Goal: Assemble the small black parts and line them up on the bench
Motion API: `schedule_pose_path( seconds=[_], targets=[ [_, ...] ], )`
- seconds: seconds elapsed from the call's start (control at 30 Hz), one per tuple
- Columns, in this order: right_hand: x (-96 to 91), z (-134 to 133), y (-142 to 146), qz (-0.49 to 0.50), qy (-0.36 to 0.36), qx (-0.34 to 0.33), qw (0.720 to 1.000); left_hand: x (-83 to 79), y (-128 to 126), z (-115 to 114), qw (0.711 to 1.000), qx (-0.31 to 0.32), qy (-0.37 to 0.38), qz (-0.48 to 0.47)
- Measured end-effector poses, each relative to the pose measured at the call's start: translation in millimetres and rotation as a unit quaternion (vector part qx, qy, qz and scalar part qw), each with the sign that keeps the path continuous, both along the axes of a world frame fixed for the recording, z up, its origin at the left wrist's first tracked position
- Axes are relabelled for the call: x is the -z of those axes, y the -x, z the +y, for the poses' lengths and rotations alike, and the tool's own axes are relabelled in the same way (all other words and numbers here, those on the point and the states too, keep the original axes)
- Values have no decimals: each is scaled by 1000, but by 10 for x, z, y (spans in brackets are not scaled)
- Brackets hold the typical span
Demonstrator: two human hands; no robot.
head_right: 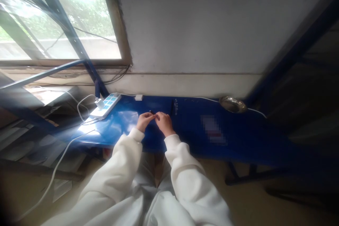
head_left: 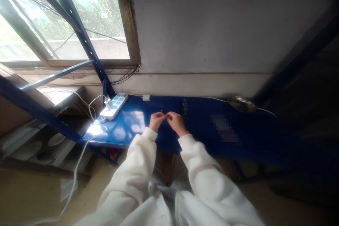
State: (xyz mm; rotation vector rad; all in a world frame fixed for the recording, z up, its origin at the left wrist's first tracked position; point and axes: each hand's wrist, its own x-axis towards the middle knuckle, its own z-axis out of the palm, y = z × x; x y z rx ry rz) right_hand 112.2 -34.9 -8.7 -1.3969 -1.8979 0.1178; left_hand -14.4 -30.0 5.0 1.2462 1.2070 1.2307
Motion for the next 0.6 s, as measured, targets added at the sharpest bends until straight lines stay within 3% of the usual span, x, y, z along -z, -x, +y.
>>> schedule_pose_path(
  seconds=[0.17, 0.3, 0.43, 0.6],
  targets=[
    [107, 54, -50, 39, 16, -27, 999, 127, -7, 165, 1000, 20, 6, -6],
    [150, 77, -132, 86, -6, -16, 996, 208, 85, 400, 995, -13, -3, 98],
    [152, 83, -263, 111, -85, 43, 989, 231, 287, 636, 952, -81, 3, 294],
    [256, 74, -357, 126, -151, 87, 977, 239, 424, 758, 899, -88, 41, 428]
  ],
)
